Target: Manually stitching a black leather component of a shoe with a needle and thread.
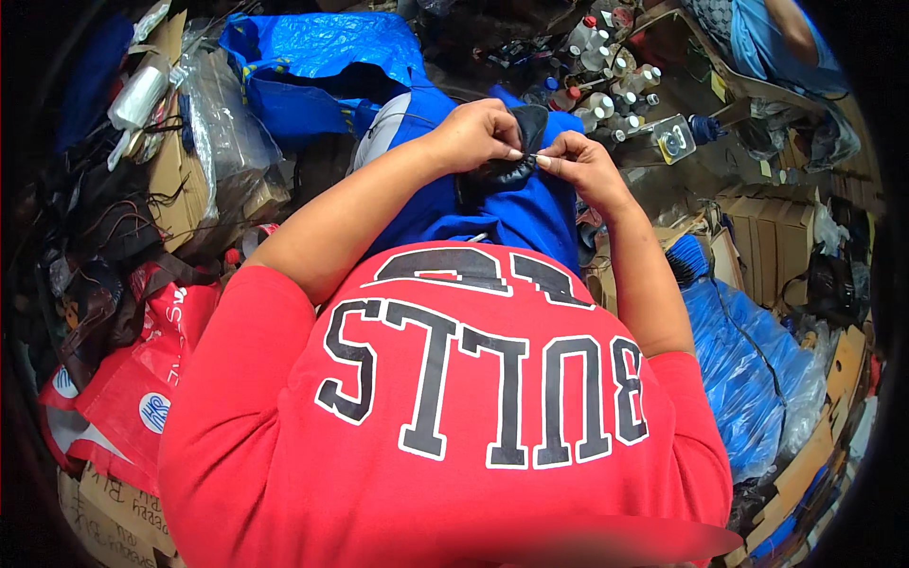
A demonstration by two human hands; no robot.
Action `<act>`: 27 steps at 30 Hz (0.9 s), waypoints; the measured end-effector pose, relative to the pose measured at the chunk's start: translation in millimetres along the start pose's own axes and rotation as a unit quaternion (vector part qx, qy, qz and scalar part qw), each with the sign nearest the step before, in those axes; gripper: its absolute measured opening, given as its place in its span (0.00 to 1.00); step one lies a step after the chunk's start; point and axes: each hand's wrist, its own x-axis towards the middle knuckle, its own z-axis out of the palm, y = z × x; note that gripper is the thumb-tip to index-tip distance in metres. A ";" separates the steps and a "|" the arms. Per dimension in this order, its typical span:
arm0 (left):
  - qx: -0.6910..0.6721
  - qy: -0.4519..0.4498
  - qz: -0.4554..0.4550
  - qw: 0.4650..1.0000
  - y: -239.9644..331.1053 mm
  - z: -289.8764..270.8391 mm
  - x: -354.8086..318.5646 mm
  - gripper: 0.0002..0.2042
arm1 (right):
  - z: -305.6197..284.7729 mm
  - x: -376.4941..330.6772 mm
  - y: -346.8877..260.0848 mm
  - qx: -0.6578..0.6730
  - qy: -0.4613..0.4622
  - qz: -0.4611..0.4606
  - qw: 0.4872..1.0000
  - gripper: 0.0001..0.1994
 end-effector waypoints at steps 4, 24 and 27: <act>-0.140 -0.021 -0.139 0.980 2.8 -14.4 -14.3 0.05 | -16.7 -11.5 10.7 0.074 0.022 0.018 0.997 0.06; 0.185 -0.141 -0.025 0.972 25.8 -10.7 4.1 0.07 | -33.0 -12.0 -16.7 -0.360 0.234 -0.169 0.887 0.07; 0.160 -0.134 -0.025 0.978 18.3 -10.3 0.3 0.07 | -8.1 -21.5 -44.7 -0.464 0.097 -0.175 0.863 0.06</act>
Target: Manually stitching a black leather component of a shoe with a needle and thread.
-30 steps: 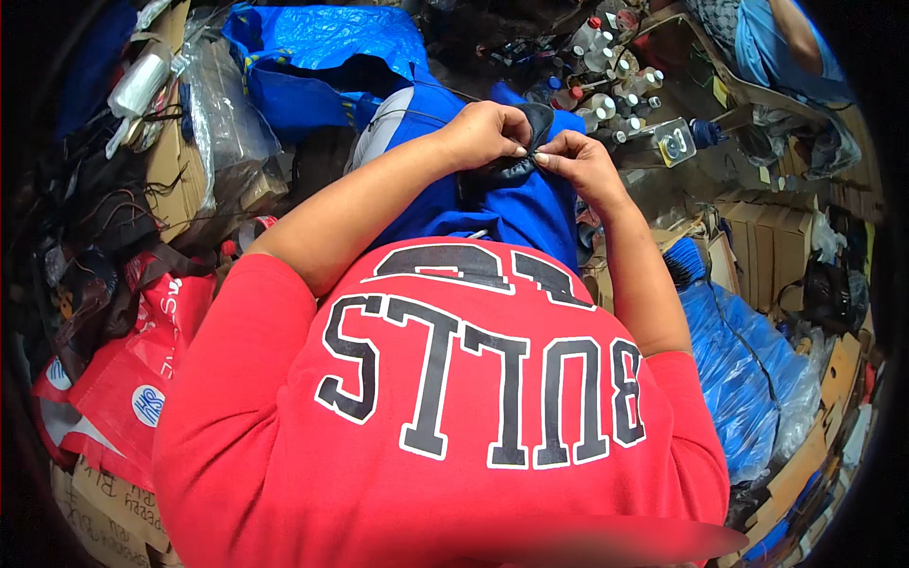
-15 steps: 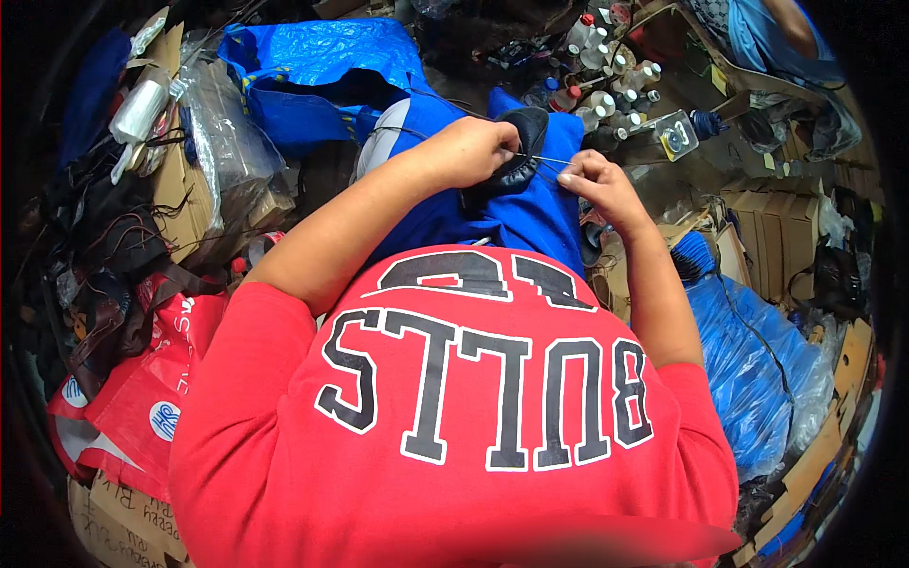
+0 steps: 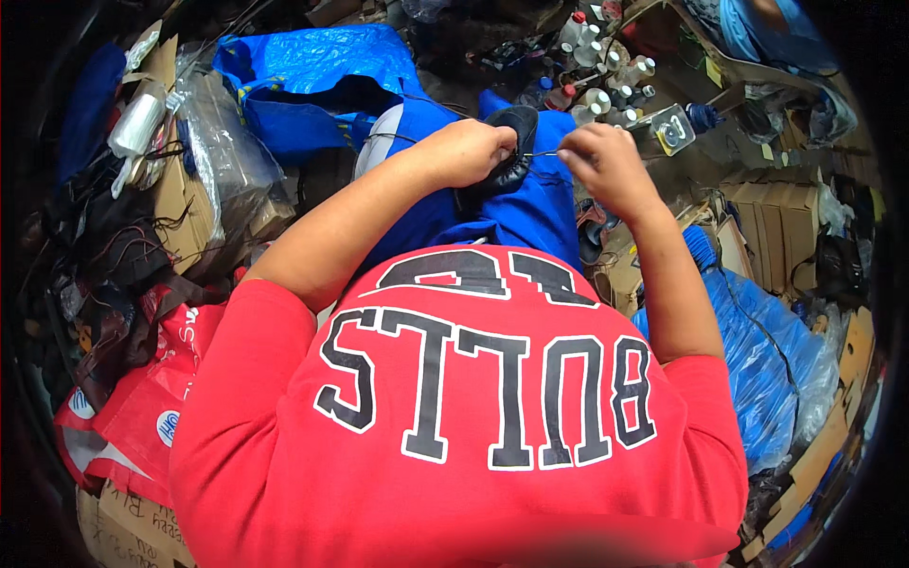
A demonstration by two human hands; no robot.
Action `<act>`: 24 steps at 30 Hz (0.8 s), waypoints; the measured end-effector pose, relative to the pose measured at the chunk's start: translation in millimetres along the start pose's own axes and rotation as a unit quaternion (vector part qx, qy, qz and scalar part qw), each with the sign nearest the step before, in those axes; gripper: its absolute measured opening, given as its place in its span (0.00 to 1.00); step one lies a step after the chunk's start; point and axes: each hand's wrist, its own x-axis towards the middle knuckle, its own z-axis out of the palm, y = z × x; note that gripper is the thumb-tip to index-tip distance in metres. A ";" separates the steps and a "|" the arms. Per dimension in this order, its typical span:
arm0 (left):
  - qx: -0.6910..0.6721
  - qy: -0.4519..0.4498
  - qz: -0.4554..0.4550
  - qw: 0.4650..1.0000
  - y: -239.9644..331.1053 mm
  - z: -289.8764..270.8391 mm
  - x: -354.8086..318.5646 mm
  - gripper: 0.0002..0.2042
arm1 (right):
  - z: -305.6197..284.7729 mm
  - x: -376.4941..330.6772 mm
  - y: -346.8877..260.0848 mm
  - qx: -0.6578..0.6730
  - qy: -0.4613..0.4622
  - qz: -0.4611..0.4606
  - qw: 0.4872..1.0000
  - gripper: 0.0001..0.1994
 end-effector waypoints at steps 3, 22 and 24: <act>0.012 -0.003 0.008 1.000 -0.9 1.6 0.5 0.06 | 11.6 5.7 -12.1 -0.153 -0.071 -0.102 0.980 0.06; -0.367 0.204 0.014 0.907 27.2 -92.5 -55.2 0.06 | -1.2 12.9 18.7 0.680 0.140 0.128 0.708 0.07; -0.467 0.162 0.136 0.859 61.5 -72.5 -31.2 0.06 | 8.5 29.8 -10.9 0.738 0.120 0.068 0.661 0.09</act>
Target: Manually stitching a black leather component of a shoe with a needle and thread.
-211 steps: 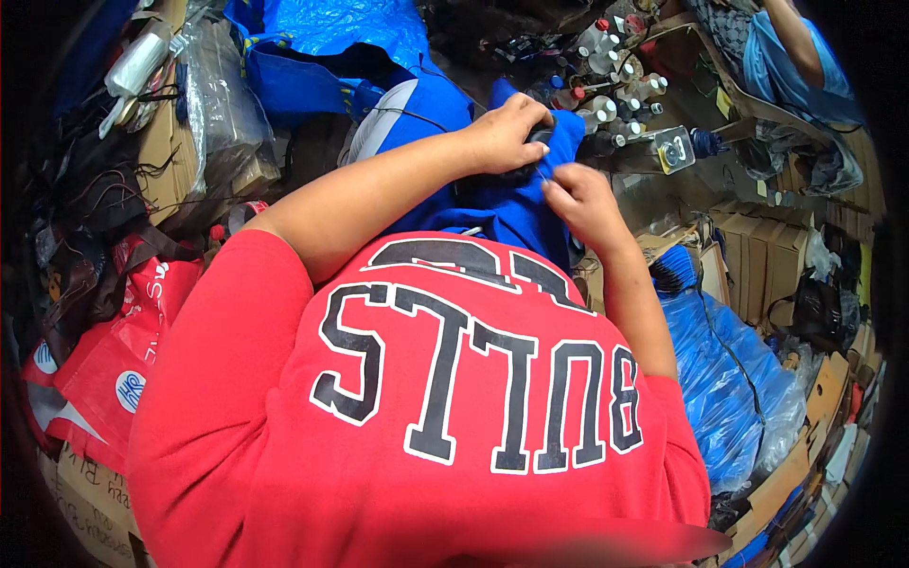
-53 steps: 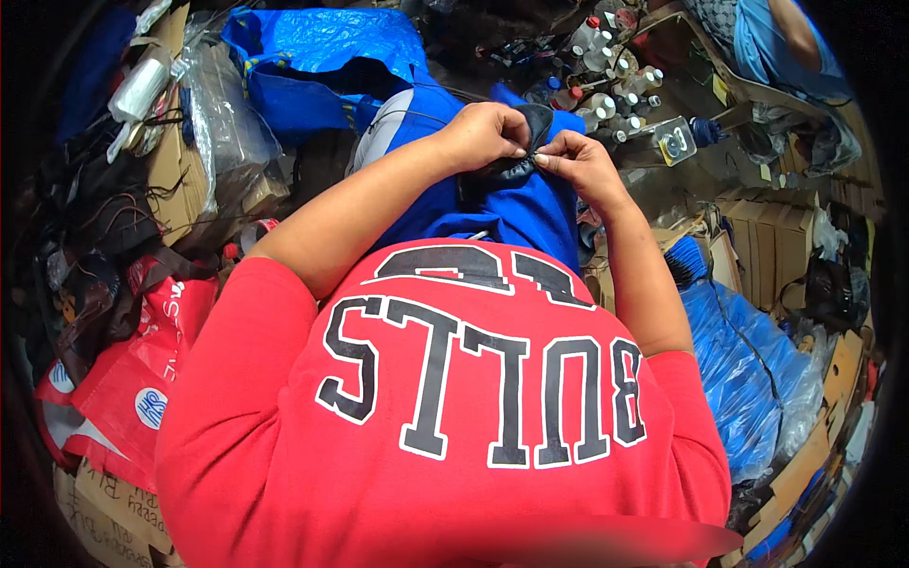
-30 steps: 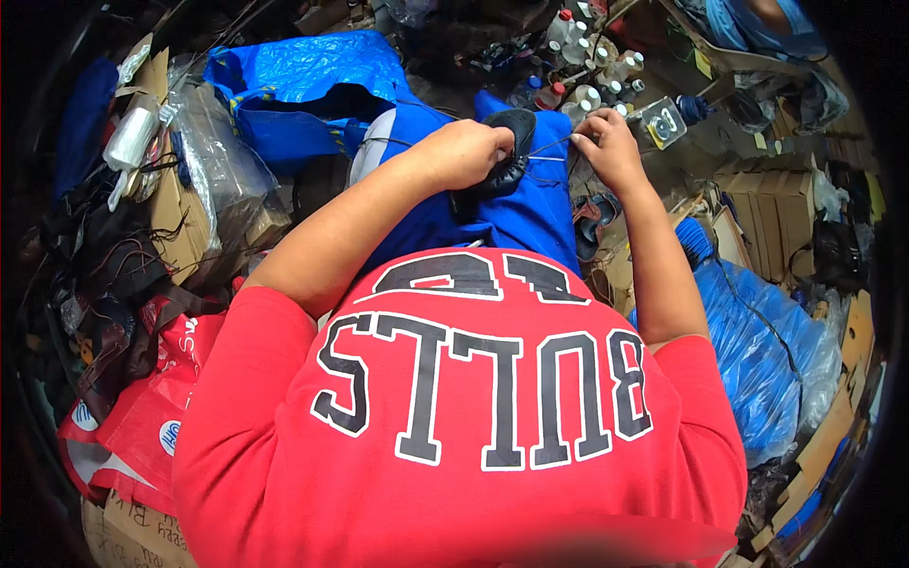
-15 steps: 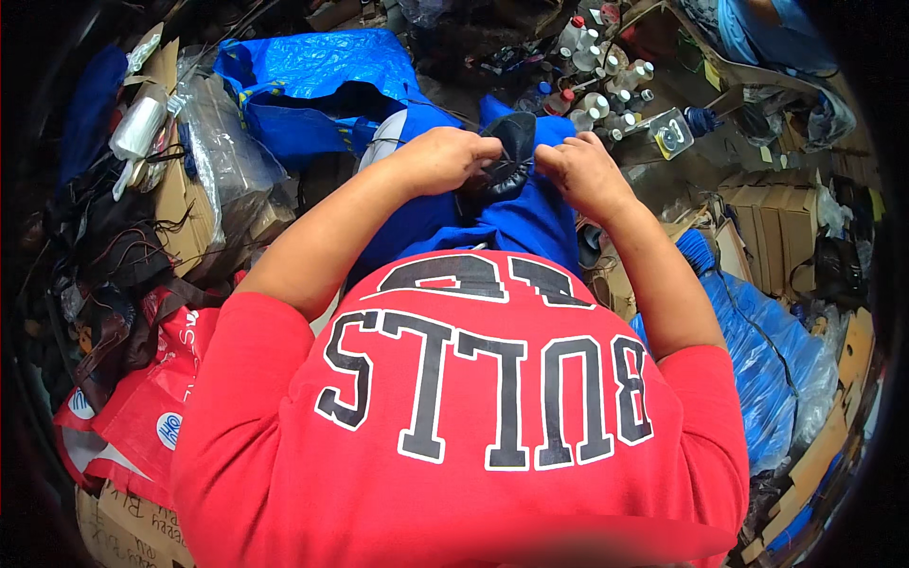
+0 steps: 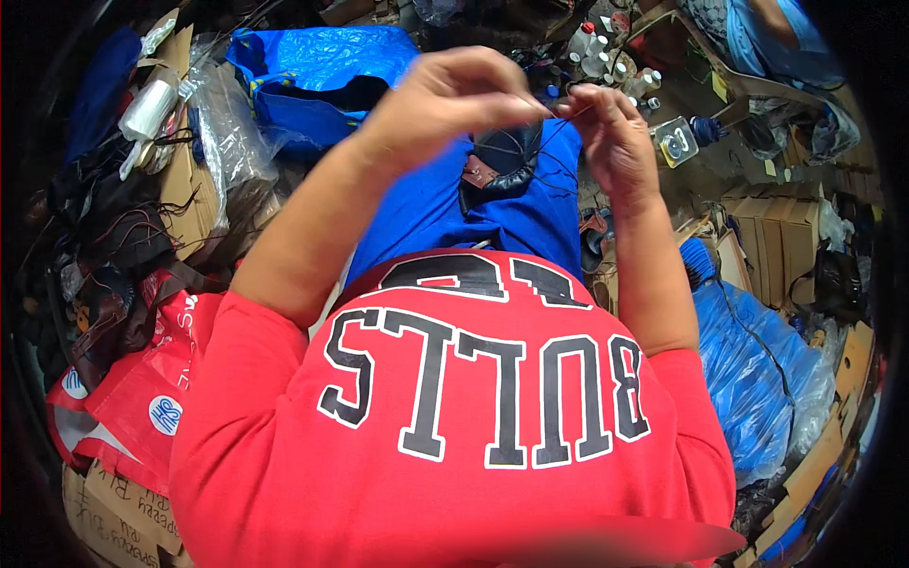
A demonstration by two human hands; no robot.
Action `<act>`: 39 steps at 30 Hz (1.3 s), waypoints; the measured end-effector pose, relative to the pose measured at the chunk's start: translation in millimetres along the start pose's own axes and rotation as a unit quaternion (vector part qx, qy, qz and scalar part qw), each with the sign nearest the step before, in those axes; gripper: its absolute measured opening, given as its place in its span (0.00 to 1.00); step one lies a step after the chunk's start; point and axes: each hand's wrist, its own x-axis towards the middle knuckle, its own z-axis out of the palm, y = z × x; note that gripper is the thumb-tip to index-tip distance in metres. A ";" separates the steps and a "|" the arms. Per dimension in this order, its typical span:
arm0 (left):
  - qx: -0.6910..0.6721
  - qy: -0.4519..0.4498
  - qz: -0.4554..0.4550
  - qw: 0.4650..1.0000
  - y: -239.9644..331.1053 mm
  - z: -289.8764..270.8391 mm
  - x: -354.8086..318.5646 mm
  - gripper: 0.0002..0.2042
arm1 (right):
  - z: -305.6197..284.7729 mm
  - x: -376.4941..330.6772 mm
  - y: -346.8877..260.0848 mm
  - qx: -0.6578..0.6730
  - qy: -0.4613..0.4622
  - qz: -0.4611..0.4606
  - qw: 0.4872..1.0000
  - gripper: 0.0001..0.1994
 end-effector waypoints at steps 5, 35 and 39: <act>-0.012 -0.169 -0.275 0.947 -14.1 21.1 -29.4 0.11 | 19.8 -27.1 -10.0 -0.160 -0.151 0.092 0.971 0.12; 0.483 0.005 -0.246 0.840 -53.9 -66.8 -63.1 0.10 | -61.3 -50.1 11.2 -0.426 -0.028 0.207 0.881 0.13; 0.275 0.125 -0.284 0.910 -44.2 -124.3 -106.6 0.11 | -117.1 -68.0 -13.9 -0.353 0.082 0.198 0.911 0.10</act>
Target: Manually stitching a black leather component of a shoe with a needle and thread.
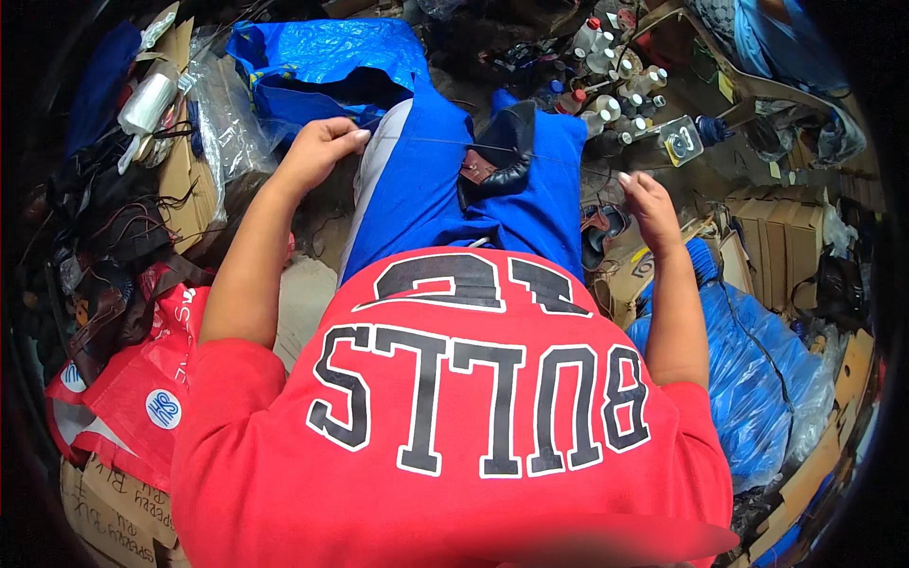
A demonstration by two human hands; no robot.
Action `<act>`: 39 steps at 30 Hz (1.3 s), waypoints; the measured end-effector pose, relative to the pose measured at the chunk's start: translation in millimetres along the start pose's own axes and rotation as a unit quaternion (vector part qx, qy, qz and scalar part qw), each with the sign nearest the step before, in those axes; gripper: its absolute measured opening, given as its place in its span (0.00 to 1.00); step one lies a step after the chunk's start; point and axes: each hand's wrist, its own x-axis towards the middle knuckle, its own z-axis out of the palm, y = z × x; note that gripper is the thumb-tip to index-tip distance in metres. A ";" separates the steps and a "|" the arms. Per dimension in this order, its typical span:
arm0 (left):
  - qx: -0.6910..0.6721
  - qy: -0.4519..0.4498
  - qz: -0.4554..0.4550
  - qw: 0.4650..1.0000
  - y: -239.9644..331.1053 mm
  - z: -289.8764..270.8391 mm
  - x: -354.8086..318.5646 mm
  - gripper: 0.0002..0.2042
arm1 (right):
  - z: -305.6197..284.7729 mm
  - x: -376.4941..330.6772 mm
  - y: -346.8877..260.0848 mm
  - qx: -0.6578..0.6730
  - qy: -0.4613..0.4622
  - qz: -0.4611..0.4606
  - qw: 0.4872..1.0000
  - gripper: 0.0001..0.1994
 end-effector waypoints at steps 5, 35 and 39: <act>0.139 0.133 0.090 0.977 18.6 10.6 17.8 0.19 | -8.6 1.0 5.0 -0.090 0.072 -0.023 0.993 0.12; 0.065 -0.343 0.103 0.931 73.3 126.6 101.6 0.16 | 96.1 14.2 -28.2 -0.218 -0.015 -0.291 0.931 0.08; 0.085 -0.365 0.103 0.922 75.6 128.1 102.7 0.16 | 97.2 6.5 -36.5 -0.273 -0.006 -0.314 0.909 0.10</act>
